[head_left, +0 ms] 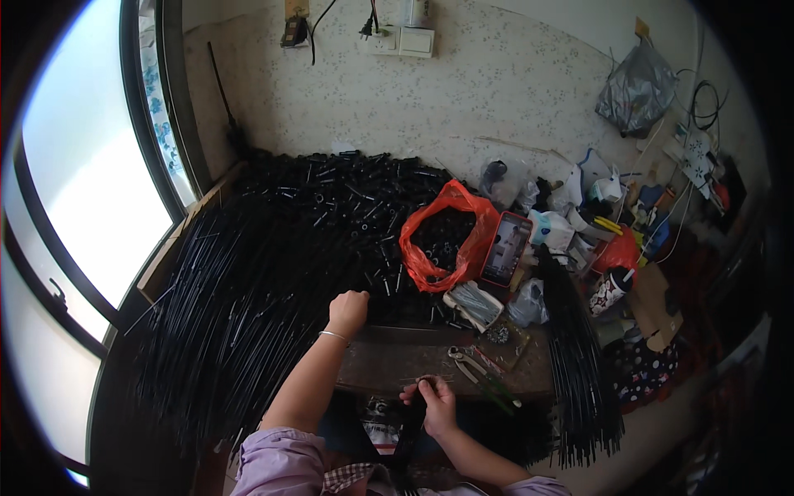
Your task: Assembling bundles of black rods into housing units at a manufacturing workbench.
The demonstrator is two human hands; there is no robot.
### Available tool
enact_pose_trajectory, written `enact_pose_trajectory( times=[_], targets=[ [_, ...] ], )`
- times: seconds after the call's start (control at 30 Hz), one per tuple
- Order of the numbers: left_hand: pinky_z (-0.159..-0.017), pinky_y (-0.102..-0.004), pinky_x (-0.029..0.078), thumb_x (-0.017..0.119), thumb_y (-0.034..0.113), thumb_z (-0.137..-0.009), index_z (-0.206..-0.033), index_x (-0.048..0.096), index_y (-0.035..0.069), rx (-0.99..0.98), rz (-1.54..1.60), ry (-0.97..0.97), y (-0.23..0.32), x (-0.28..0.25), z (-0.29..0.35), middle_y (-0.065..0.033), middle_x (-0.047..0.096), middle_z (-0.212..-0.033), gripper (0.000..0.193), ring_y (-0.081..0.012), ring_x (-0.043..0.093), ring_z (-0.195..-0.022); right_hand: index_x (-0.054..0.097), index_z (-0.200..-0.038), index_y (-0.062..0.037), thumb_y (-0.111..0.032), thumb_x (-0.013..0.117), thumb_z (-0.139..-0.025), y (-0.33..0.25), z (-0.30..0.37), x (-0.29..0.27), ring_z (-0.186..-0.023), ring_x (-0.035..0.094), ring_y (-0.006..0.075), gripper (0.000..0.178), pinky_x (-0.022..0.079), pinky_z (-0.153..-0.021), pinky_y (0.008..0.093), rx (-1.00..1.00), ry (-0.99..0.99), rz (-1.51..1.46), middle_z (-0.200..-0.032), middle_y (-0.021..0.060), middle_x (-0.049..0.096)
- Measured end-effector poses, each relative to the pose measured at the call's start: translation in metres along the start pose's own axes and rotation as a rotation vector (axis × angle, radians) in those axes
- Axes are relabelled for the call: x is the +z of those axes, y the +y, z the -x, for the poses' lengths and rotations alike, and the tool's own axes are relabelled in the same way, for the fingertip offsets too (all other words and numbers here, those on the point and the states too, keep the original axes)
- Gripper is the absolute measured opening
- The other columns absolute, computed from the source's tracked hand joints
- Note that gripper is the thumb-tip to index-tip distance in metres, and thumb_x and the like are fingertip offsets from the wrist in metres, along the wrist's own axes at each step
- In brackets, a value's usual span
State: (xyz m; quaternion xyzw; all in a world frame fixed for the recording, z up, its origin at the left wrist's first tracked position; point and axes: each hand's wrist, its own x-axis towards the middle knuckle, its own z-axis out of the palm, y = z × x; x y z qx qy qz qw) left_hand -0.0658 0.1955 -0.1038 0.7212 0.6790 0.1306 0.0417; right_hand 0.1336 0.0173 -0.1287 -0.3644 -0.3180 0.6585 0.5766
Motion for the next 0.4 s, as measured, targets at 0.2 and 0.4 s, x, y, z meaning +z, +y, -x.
enact_pose_trajectory(
  times=[0.2,0.4],
  targets=[
    [-0.061,-0.0371,0.05,0.066,0.016,-0.071,-0.083,0.062,0.005,0.151,0.267,0.343,0.019,-0.018,0.016,-0.012,0.063,-0.075,0.017,-0.0294,0.063,-0.072,0.059,-0.094,-0.0025,-0.014,0.057,-0.087,-0.007,0.014,-0.018,-0.078,0.061,0.0182,0.013,0.05,-0.071,0.0302,-0.052,-0.003,0.023,-0.083,0.009,0.063],
    [-0.08,-0.0366,0.047,0.07,0.02,-0.068,-0.091,0.065,0.004,0.226,0.512,-0.047,0.021,0.001,0.116,-0.0215,0.064,-0.085,0.028,-0.0264,0.064,-0.086,0.059,-0.096,-0.0024,-0.014,0.058,-0.086,-0.013,0.018,-0.02,-0.075,0.061,0.0178,0.015,0.049,-0.074,0.0306,-0.112,-0.043,0.141,-0.085,0.0095,0.063]
  ],
)
